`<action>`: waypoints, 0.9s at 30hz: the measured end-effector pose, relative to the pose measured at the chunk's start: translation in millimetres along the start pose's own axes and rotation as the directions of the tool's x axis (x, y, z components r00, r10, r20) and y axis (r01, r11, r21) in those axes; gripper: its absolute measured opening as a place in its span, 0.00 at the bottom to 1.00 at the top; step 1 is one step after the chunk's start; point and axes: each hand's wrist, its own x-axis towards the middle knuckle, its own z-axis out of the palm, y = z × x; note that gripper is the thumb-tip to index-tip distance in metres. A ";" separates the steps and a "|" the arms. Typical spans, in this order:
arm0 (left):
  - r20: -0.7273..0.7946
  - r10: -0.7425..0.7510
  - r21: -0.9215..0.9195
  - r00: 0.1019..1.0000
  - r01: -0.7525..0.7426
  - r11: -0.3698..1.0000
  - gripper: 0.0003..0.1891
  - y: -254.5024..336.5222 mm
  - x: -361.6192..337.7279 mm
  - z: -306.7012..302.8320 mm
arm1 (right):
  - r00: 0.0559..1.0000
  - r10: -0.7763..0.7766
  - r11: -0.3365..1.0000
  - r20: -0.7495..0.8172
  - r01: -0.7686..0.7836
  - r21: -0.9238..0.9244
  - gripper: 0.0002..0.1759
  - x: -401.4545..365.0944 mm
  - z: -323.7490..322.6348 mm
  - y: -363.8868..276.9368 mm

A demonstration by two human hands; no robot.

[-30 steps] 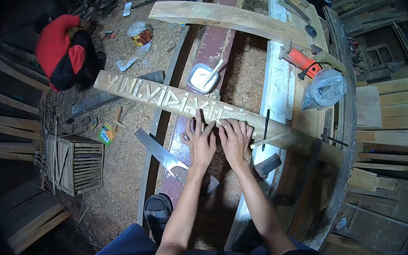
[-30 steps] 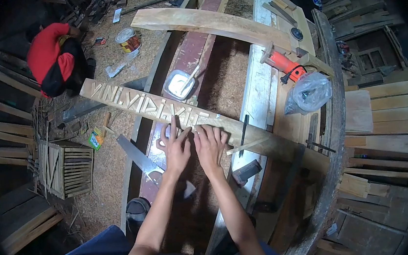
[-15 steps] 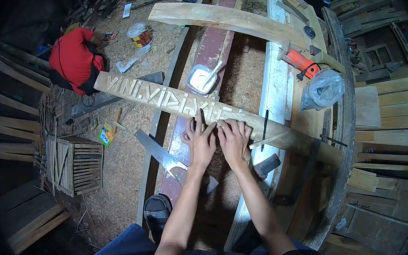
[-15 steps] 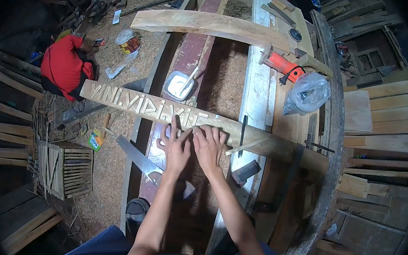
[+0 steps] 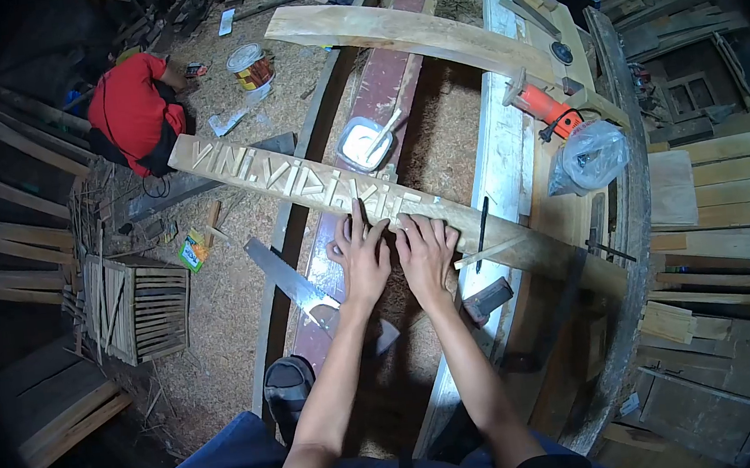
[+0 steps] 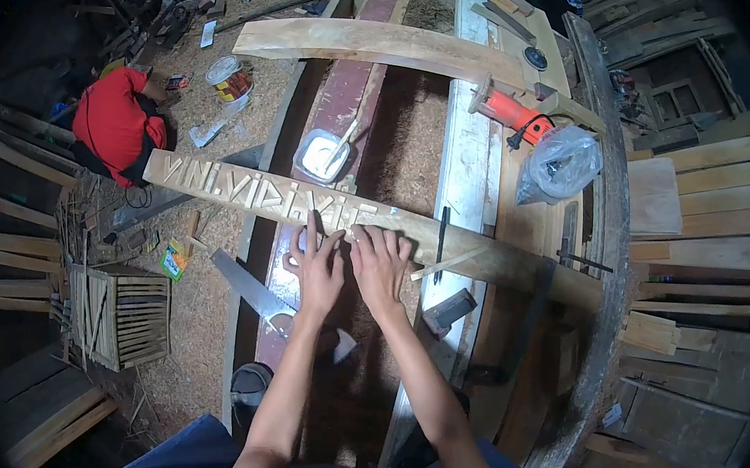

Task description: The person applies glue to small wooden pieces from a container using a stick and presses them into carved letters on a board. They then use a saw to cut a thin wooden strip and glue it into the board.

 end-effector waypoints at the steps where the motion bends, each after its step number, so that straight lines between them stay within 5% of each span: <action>1: 0.002 0.003 -0.001 1.000 -0.003 1.000 0.25 -0.8 -0.5 -0.1 | 1.000 -0.003 1.000 -0.006 0.003 0.000 0.17 -0.8 -0.2 0.5; 27: 0.126 0.026 0.136 0.992 -0.043 0.990 0.33 8.4 -3.6 -6.5 | 0.999 0.042 0.994 -0.023 -0.039 0.102 0.16 -11.4 -11.8 -0.7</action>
